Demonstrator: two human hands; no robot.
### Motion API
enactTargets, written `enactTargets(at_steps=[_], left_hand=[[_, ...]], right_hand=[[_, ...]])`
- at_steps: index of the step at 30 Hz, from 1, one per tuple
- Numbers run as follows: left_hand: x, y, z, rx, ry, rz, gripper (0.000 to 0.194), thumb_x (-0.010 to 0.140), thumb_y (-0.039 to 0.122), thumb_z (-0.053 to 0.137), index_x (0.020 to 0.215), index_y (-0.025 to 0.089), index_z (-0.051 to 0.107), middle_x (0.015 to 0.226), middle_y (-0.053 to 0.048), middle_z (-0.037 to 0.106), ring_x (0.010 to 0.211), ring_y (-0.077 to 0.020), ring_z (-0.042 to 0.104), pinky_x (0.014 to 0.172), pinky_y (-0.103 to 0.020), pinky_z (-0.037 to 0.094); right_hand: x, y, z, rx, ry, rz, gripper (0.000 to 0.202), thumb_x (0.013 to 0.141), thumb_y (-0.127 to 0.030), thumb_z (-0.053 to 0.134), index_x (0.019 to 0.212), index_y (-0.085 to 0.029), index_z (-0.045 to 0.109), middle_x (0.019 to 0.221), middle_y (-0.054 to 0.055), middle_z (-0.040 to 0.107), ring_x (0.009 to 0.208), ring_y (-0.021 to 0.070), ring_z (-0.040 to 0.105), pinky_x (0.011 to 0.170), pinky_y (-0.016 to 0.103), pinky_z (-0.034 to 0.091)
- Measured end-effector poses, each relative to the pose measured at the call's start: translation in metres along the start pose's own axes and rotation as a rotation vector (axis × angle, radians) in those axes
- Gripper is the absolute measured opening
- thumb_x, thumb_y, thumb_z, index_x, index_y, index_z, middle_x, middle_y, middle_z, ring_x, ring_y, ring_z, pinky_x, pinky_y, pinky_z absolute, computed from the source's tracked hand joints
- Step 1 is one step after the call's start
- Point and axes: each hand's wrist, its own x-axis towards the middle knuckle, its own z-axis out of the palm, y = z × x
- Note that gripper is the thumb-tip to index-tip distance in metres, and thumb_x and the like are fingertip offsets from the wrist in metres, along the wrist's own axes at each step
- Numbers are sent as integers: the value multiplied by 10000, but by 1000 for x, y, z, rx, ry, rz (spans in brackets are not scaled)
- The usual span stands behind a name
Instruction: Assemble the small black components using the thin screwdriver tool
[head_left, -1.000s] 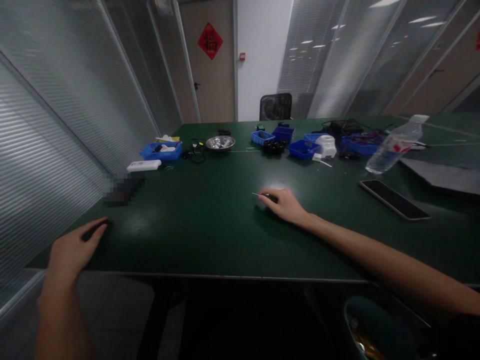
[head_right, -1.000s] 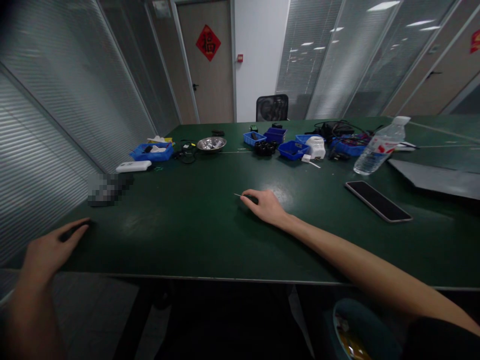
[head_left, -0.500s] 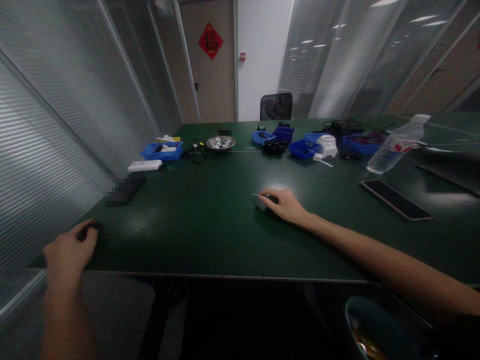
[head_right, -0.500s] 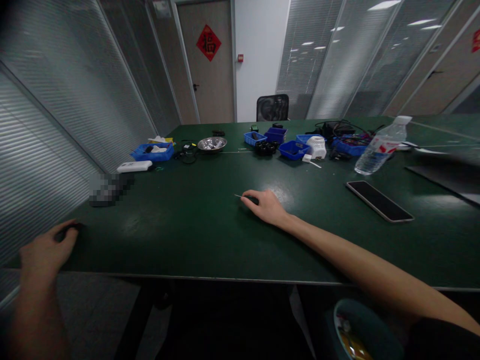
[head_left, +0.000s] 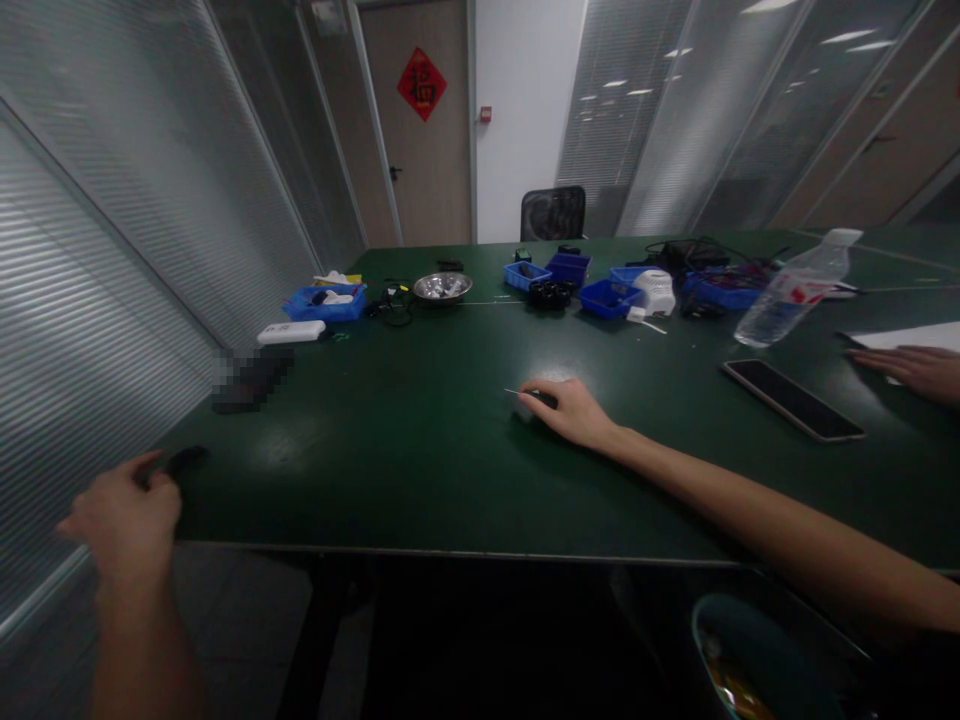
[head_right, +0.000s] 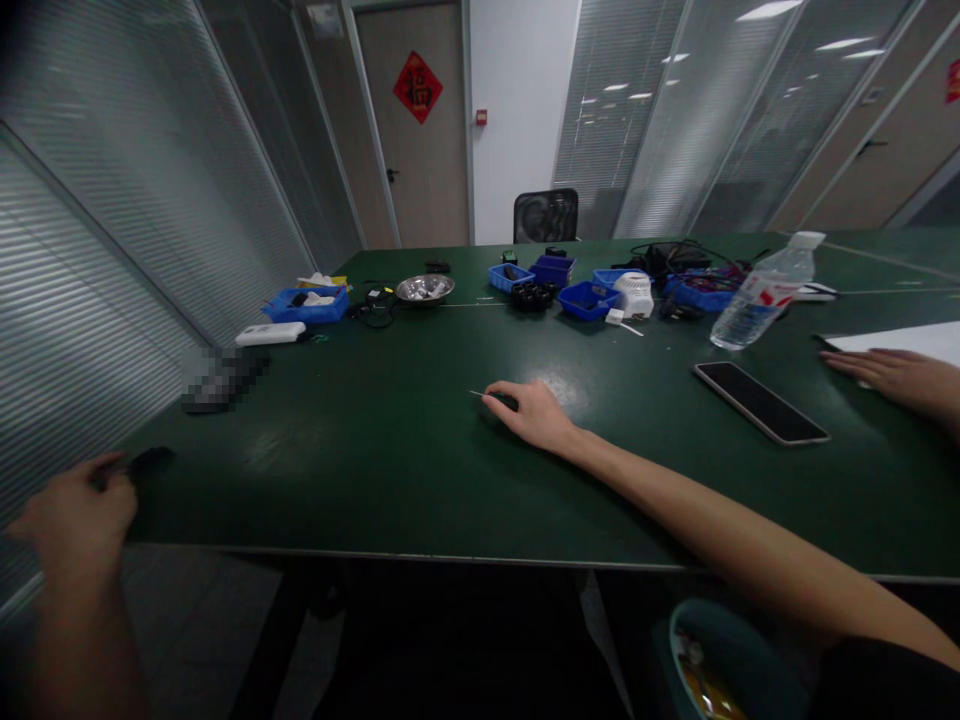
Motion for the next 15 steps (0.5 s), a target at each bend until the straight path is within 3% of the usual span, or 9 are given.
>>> enactTargets(at_steps=[8, 12, 15], left_hand=[[-1, -6, 3, 53, -40, -41, 626, 908, 490, 467, 1284, 38, 679, 1288, -343, 608, 1232, -558, 539, 937, -649, 422], [-2, -7, 9, -36, 44, -83, 554, 941, 508, 459, 1251, 91, 651, 1314, -298, 616, 1268, -517, 538, 993, -656, 406], [-3, -5, 13, -148, 193, -123, 474, 951, 457, 437, 1186, 109, 656, 1161, -240, 688, 1115, -420, 635, 1008, -579, 434]], right_hand=[[1, 2, -1, 9, -32, -25, 430, 1071, -537, 511, 1231, -233, 770, 936, 44, 817, 683, 185, 702, 711, 318, 526], [1, 2, -1, 16, -43, -24, 443, 1075, -544, 503, 1230, -225, 768, 936, 49, 817, 690, 186, 705, 704, 316, 527], [1, 2, -1, 2, -49, -14, 439, 1074, -542, 506, 1232, -228, 768, 931, 46, 817, 686, 186, 701, 702, 319, 517]])
